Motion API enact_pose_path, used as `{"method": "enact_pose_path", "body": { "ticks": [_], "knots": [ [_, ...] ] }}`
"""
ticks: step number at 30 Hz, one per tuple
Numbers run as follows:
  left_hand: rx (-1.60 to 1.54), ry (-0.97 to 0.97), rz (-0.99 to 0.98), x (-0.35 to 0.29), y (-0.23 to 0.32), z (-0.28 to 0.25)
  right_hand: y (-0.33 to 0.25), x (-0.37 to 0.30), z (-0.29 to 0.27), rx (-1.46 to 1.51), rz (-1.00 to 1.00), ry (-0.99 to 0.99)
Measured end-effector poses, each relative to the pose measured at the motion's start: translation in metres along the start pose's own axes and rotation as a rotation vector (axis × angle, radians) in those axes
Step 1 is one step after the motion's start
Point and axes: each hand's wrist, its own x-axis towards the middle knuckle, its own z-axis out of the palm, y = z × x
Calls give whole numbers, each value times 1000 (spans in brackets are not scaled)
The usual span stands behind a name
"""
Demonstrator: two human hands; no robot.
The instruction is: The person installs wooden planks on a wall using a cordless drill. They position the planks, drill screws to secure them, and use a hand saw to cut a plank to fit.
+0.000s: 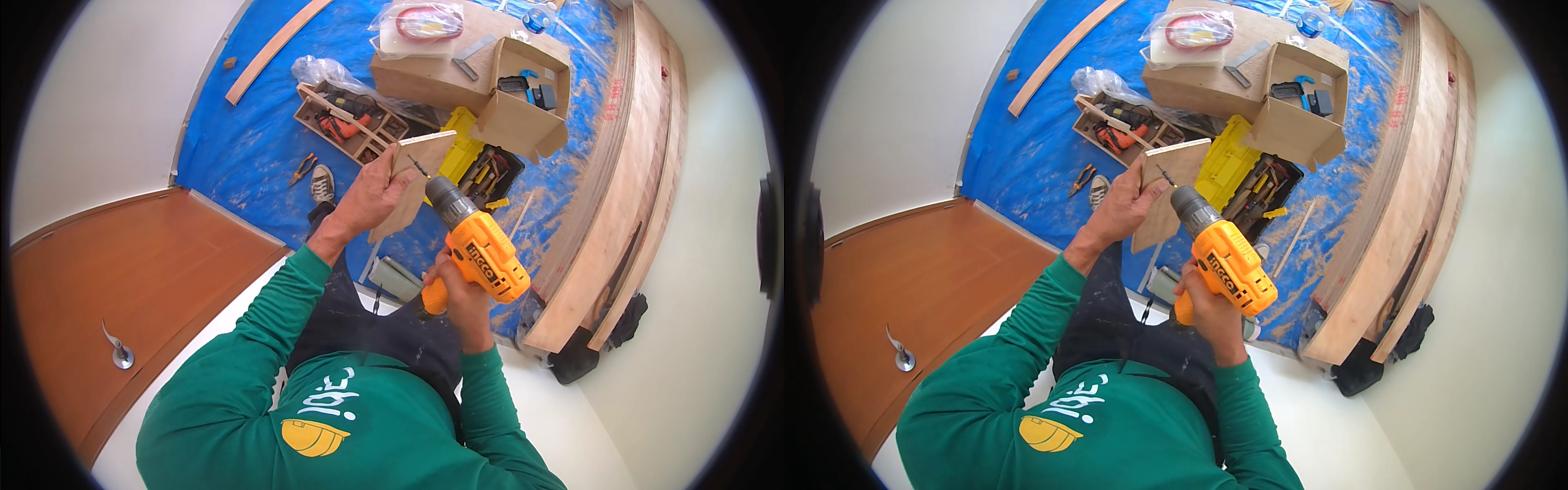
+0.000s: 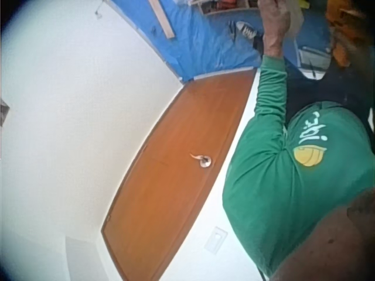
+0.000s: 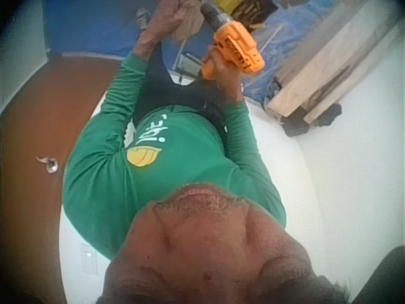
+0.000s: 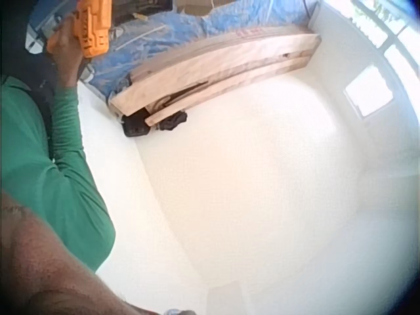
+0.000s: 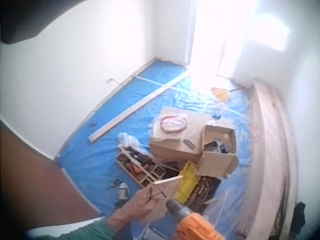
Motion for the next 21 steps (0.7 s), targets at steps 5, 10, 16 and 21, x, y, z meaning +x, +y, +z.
{"method": "enact_pose_path", "body": {
  "ticks": [5,10,16,21],
  "knots": [
    [-55,-14,-14,-3,2,-6,0,2,0,-17,4,-41],
    [-19,59,-57,-4,-1,-10,-1,5,3,-53,36,-32],
    [-11,96,-117,-3,-21,-20,-3,8,7,-43,48,-39],
    [-60,277,-96,-4,-47,-39,-2,15,7,-54,3,-12]
  ]
}}
